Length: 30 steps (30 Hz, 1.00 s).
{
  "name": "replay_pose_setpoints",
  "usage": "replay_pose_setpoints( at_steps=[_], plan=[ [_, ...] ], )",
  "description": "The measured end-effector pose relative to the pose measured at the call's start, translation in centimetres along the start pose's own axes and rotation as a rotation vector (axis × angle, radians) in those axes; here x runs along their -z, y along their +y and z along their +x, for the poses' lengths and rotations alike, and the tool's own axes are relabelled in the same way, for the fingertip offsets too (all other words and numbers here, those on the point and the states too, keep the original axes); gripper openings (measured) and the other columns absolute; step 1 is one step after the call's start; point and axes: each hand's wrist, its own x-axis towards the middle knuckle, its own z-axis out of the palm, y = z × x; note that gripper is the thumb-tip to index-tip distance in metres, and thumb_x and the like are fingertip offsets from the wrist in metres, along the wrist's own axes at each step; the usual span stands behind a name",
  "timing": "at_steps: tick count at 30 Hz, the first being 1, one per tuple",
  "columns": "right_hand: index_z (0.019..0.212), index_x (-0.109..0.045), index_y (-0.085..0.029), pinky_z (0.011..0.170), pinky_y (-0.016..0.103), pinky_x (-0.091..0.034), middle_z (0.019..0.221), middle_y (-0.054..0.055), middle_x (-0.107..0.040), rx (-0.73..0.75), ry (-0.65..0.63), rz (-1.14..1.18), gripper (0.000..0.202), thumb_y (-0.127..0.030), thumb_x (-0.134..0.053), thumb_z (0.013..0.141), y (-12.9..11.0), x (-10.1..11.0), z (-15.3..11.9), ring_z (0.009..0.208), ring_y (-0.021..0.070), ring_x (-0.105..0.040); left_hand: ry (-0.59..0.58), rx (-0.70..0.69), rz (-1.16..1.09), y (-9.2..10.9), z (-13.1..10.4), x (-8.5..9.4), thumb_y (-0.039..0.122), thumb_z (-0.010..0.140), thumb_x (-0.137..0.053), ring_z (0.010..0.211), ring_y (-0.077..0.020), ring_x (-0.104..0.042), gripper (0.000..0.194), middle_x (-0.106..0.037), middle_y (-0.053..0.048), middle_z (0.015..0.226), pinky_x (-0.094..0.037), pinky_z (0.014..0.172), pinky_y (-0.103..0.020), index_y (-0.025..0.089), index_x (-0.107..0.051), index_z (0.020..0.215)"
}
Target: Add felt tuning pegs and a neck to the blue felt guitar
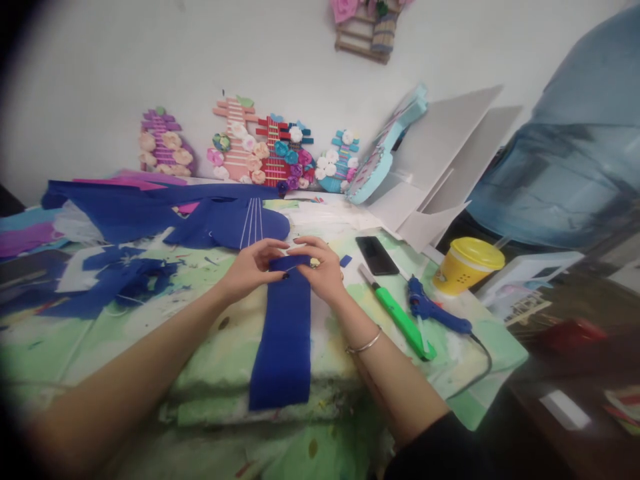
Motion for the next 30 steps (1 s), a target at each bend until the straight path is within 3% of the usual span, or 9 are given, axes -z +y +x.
replay_pose_setpoints(
  at_steps=[3, 5, 10, 12, 16, 19, 24, 27, 30],
  plan=[
    [0.111, -0.062, -0.026, 0.077, 0.030, -0.048, 0.110, 0.005, -0.062, -0.170, -0.039, 0.133, 0.046, -0.013, -0.064, 0.067, 0.0, 0.1, 0.2, 0.093, 0.0177, -0.059, 0.025, 0.036, -0.058, 0.3, 0.0, 0.0, 0.016, 0.058, -0.074, 0.077, -0.0164, -0.063, 0.048, -0.065, -0.002, 0.081, -0.047, 0.071, -0.028, 0.016, -0.058, 0.104],
    [0.118, -0.056, -0.025, 0.072, 0.029, -0.048, 0.099, 0.004, -0.066, -0.323, -0.096, 0.227, 0.054, -0.017, -0.068, 0.066, 0.0, 0.0, 0.3, 0.086, 0.0167, -0.060, 0.073, 0.066, -0.141, 0.4, 0.1, 0.1, 0.019, 0.059, -0.073, 0.077, -0.0161, -0.063, 0.047, -0.066, -0.003, 0.082, -0.048, 0.072, -0.028, 0.015, -0.058, 0.103],
    [0.092, -0.067, -0.017, 0.062, 0.024, -0.045, 0.073, -0.001, -0.066, -0.510, -0.284, 0.308, 0.027, -0.025, -0.071, 0.066, 0.0, -0.3, 0.1, 0.065, 0.0118, -0.058, 0.146, 0.157, -0.252, -0.3, 0.3, 0.6, 0.022, 0.060, -0.073, 0.067, -0.0134, -0.060, 0.046, -0.062, 0.000, 0.074, -0.046, 0.063, -0.025, 0.015, -0.059, 0.104],
    [0.085, -0.068, -0.016, 0.052, 0.022, -0.041, 0.065, -0.002, -0.063, -0.579, -0.274, 0.347, 0.023, -0.028, -0.072, 0.066, 0.0, -0.4, -0.1, 0.053, 0.0092, -0.052, 0.123, 0.162, -0.209, -0.4, 0.3, 0.6, 0.021, 0.059, -0.074, 0.068, -0.0132, -0.060, 0.051, -0.062, -0.001, 0.079, -0.046, 0.063, -0.025, 0.016, -0.059, 0.107],
    [0.079, -0.066, -0.016, 0.043, 0.020, -0.035, 0.055, -0.004, -0.059, -0.732, -0.170, 0.428, 0.023, -0.029, -0.076, 0.062, 0.3, -0.1, -0.2, 0.042, 0.0061, -0.044, 0.018, 0.089, -0.101, -0.3, 0.2, 0.4, 0.017, 0.056, -0.076, 0.080, -0.0141, -0.060, 0.062, -0.061, -0.007, 0.108, -0.048, 0.073, -0.027, 0.021, -0.061, 0.116],
    [0.075, -0.066, -0.014, 0.047, 0.021, -0.041, 0.059, -0.002, -0.063, -0.812, -0.216, 0.465, 0.023, -0.026, -0.079, 0.060, 0.4, 0.2, -0.3, 0.048, 0.0082, -0.053, 0.001, 0.092, -0.092, -0.4, 0.2, 0.4, 0.024, 0.062, -0.075, 0.086, -0.0167, -0.061, 0.050, -0.062, -0.009, 0.111, -0.048, 0.076, -0.029, 0.020, -0.065, 0.111],
    [0.081, -0.068, -0.014, 0.060, 0.023, -0.051, 0.075, 0.003, -0.071, -0.851, -0.272, 0.495, 0.026, -0.022, -0.079, 0.059, 0.2, 0.4, -0.4, 0.065, 0.0129, -0.064, 0.027, 0.170, -0.120, -0.6, 0.2, 0.6, 0.032, 0.061, -0.078, 0.075, -0.0162, -0.062, 0.032, -0.070, -0.008, 0.085, -0.048, 0.074, -0.030, 0.013, -0.072, 0.086],
    [0.091, -0.069, -0.015, 0.070, 0.027, -0.054, 0.082, 0.005, -0.073, -0.806, -0.342, 0.537, 0.032, -0.024, -0.078, 0.062, 0.2, 0.5, -0.4, 0.073, 0.0153, -0.067, 0.122, 0.183, -0.189, -0.8, 0.5, 0.7, 0.033, 0.057, -0.081, 0.070, -0.0147, -0.061, 0.033, -0.069, -0.006, 0.078, -0.048, 0.072, -0.030, 0.012, -0.071, 0.081],
    [0.095, -0.069, -0.014, 0.078, 0.031, -0.054, 0.089, 0.006, -0.073, -0.767, -0.495, 0.539, 0.040, -0.021, -0.081, 0.057, 0.1, 0.6, -0.4, 0.079, 0.0167, -0.068, 0.253, 0.173, -0.264, -1.2, 0.9, 0.9, 0.033, 0.055, -0.081, 0.067, -0.0124, -0.060, 0.035, -0.068, -0.003, 0.073, -0.047, 0.067, -0.027, 0.013, -0.068, 0.080]
  ],
)
